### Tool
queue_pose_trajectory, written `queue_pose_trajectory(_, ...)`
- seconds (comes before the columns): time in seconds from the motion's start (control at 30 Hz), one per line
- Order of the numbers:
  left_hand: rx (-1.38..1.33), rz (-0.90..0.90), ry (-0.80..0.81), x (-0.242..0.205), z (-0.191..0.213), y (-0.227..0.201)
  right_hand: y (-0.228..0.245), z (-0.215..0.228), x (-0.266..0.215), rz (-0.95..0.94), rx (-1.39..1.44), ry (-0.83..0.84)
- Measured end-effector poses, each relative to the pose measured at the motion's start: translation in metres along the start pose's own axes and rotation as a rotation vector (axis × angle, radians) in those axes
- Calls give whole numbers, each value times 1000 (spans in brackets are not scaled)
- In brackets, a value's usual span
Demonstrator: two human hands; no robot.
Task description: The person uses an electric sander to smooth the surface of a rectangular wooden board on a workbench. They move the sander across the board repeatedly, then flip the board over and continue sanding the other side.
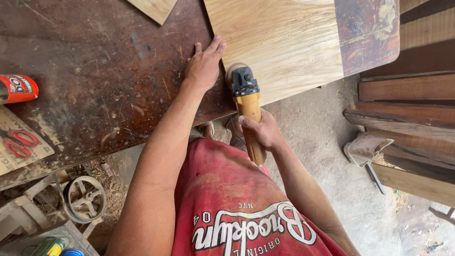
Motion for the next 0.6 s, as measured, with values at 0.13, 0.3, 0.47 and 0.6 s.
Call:
queue_pose_trajectory(0.13,14,-1,41,4,-5,1,-9,32,5,-53,9,-100)
queue_pose_trajectory(0.3,-24,23,92,6,-9,0,-19,81,-3,-52,336,-195)
queue_pose_trajectory(0.47,-6,12,52,6,-10,-2,-34,75,-31,-114,201,-140)
queue_pose_trajectory(0.6,-9,10,32,6,-7,-3,-35,27,-35,-87,-88,-24)
Point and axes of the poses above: each hand's wrist, its own x-axis towards the middle knuckle, its own z-axis out of the back of the hand, y = z × x, the point moved 6 cm from there along x, towards the middle knuckle, and after that the axes turned 10 degrees about x, right-handed, at the moved point
